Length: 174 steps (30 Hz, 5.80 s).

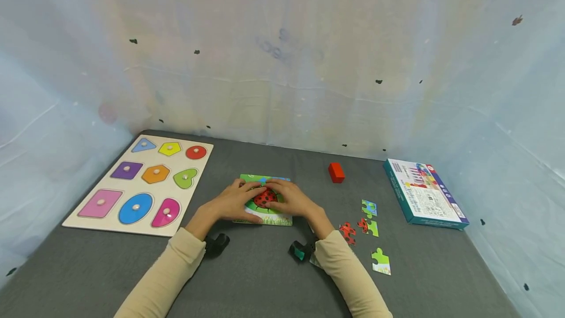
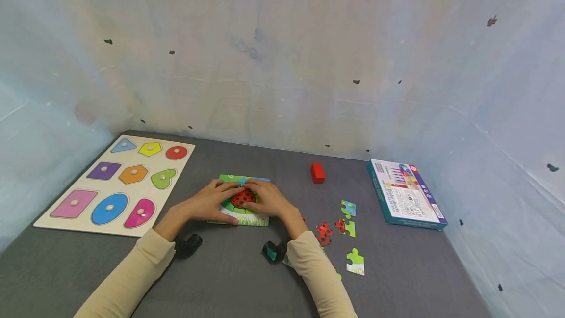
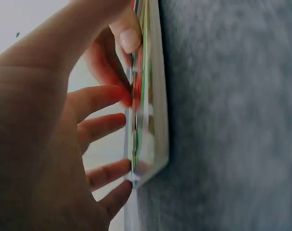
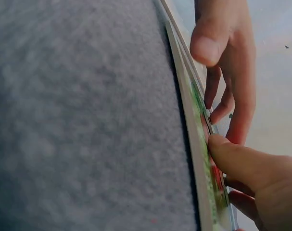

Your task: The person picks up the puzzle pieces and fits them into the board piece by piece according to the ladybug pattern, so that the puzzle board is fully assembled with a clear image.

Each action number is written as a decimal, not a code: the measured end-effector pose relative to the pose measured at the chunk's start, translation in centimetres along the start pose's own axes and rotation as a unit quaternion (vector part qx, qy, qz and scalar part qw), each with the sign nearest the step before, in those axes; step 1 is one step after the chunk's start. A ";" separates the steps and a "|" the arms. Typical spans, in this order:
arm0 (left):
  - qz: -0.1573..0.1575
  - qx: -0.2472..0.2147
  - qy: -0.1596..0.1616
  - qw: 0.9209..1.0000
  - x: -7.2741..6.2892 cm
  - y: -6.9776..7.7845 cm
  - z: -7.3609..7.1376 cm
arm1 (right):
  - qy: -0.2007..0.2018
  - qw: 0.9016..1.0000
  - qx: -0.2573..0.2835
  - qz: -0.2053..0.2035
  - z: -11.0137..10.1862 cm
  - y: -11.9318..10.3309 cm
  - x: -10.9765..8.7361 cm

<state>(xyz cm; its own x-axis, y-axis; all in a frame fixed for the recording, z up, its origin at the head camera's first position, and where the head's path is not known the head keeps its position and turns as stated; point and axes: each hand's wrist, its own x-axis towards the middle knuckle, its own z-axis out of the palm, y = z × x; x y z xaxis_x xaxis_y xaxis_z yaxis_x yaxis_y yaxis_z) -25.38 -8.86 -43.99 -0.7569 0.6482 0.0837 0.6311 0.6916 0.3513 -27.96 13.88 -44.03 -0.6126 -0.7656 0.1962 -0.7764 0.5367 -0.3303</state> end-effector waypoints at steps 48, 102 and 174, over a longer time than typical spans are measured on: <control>-0.015 0.054 0.000 0.998 0.2 0.2 0.5 | 0.108 0.979 0.095 0.144 -9.9 4.4 -16.4; -0.010 0.055 0.001 0.998 0.3 0.3 0.5 | 0.158 0.964 0.016 0.212 -7.1 9.6 -21.8; -0.041 0.112 -0.055 0.991 2.2 2.0 -1.0 | 0.078 0.991 0.021 0.108 -0.2 1.8 -0.7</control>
<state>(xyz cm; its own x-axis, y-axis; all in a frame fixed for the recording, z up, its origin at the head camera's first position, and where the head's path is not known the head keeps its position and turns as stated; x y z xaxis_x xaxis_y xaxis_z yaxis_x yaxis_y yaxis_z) -25.94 -6.39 -42.21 -0.7918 0.6093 -0.0432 0.5996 0.7887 0.1358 -28.96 15.38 -44.59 -0.7815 -0.5689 0.2561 -0.6202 0.6643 -0.4172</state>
